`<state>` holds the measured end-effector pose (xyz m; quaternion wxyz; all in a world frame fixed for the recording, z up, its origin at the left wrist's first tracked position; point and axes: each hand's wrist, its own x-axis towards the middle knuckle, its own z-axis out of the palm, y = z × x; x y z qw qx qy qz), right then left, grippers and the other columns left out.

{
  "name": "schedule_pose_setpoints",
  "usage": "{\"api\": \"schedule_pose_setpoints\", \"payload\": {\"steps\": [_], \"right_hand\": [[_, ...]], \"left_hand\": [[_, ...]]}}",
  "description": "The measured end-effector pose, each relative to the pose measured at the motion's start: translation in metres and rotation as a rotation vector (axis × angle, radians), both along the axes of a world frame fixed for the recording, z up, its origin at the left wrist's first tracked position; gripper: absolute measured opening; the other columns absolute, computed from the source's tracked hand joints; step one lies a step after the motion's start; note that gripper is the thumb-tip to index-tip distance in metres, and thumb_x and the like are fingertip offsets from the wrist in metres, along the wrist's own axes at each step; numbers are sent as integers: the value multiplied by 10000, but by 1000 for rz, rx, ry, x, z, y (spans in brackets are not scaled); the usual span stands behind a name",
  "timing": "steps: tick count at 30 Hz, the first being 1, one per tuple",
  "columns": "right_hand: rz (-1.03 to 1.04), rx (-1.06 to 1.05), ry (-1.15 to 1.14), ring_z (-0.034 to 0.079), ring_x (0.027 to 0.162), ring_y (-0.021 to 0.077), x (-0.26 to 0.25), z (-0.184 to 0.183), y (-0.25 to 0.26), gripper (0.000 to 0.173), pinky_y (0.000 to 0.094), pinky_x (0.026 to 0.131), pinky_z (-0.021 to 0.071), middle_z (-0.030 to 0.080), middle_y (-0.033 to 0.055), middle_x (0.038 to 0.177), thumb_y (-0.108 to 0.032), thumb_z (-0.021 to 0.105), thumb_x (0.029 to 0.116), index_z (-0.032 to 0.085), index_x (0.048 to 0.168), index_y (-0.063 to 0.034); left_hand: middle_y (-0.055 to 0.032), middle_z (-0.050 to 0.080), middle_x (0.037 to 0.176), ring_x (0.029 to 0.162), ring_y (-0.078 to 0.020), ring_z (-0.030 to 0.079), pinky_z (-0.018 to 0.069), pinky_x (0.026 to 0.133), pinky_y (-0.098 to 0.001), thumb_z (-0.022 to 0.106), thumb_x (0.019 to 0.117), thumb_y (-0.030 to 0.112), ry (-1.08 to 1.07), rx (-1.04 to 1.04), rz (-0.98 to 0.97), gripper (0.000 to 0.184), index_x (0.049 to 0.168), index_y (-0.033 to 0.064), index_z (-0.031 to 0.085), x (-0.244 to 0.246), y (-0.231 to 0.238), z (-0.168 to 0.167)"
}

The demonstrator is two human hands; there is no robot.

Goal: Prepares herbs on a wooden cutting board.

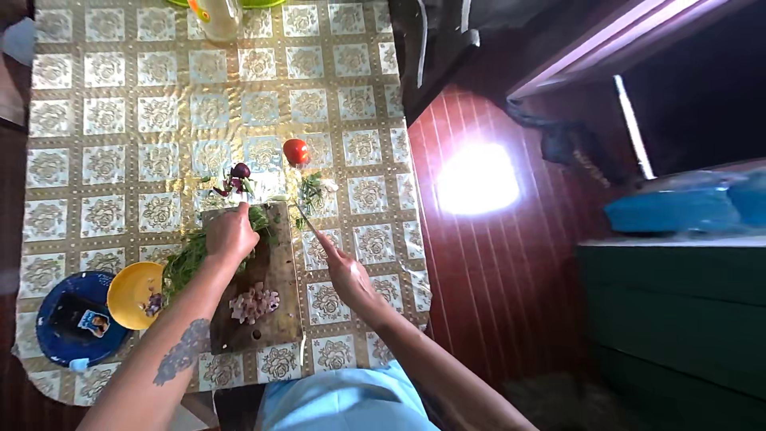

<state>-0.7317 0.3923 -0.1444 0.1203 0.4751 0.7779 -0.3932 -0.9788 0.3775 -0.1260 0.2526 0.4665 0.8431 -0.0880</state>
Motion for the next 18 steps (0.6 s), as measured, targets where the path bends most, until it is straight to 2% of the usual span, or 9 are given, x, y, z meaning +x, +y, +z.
{"api": "schedule_pose_setpoints", "payload": {"steps": [2, 5, 8, 12, 14, 15, 16, 17, 18], "right_hand": [[17, -23, 23, 722, 957, 382, -5, 1, -1, 615, 537, 848, 569, 670, 205, 1272, -107, 369, 1081, 222, 1651, -289], [103, -80, 36, 699, 1027, 401, -27, 1, 3, 611, 558, 894, 549, 673, 218, 1230, -116, 356, 1093, 208, 1651, -314], [172, -131, 42, 681, 1092, 423, -50, -2, 13, 595, 593, 922, 528, 685, 224, 1219, -124, 340, 1105, 215, 1647, -336], [28, -98, 89, 697, 1006, 449, -43, -10, 34, 610, 636, 882, 529, 720, 235, 1101, -119, 391, 1095, 262, 1631, -379], [-62, -20, 122, 705, 926, 450, -32, -7, 42, 602, 631, 831, 541, 723, 239, 1030, -119, 403, 1090, 272, 1634, -340], [-65, -2, 140, 707, 919, 445, -29, -2, 40, 602, 620, 831, 547, 722, 238, 1028, -111, 408, 1086, 273, 1637, -312], [-35, 2, 169, 709, 916, 437, -29, 2, 32, 599, 612, 833, 553, 722, 237, 1029, -98, 409, 1079, 288, 1635, -287], [18, -21, 178, 709, 941, 427, -32, 5, 23, 590, 603, 852, 550, 723, 228, 1053, -103, 399, 1081, 297, 1632, -288], [84, -67, 165, 705, 991, 426, -36, 7, 12, 588, 602, 885, 542, 720, 224, 1110, -114, 388, 1085, 294, 1632, -306]], "left_hand": [[-291, 687, 1101, 1029, -511, 668, 515, 811, -696, 787, 860, 178, -21, 31, 41, 617, 1413, 59, 541, -6, 2, 17], [-301, 675, 1141, 1067, -505, 661, 506, 849, -698, 789, 866, 197, -22, 57, 74, 651, 1443, 57, 520, -8, 5, 43], [-322, 669, 1130, 1073, -541, 643, 478, 855, -734, 801, 859, 186, -60, 163, 158, 651, 1436, 71, 525, -9, 8, 69], [-304, 662, 1163, 1111, -501, 635, 455, 907, -746, 828, 803, 99, -171, 462, 299, 605, 1349, 30, 576, -20, -2, 102], [-270, 642, 1234, 1166, -392, 633, 484, 981, -653, 822, 789, 59, -241, 627, 392, 620, 1349, 0, 562, -30, -12, 115], [-229, 631, 1267, 1173, -295, 634, 513, 1000, -549, 808, 779, 34, -281, 706, 456, 641, 1361, -7, 542, -34, -18, 121], [-156, 617, 1281, 1152, -167, 628, 539, 989, -410, 783, 770, 13, -328, 788, 525, 660, 1373, 1, 514, -38, -25, 125], [-102, 603, 1286, 1133, -86, 618, 544, 974, -324, 761, 772, 7, -385, 875, 593, 680, 1392, 11, 482, -44, -31, 127], [-53, 602, 1274, 1110, -40, 615, 546, 957, -280, 744, 781, 27, -434, 958, 649, 686, 1406, 28, 461, -51, -38, 127]]}}
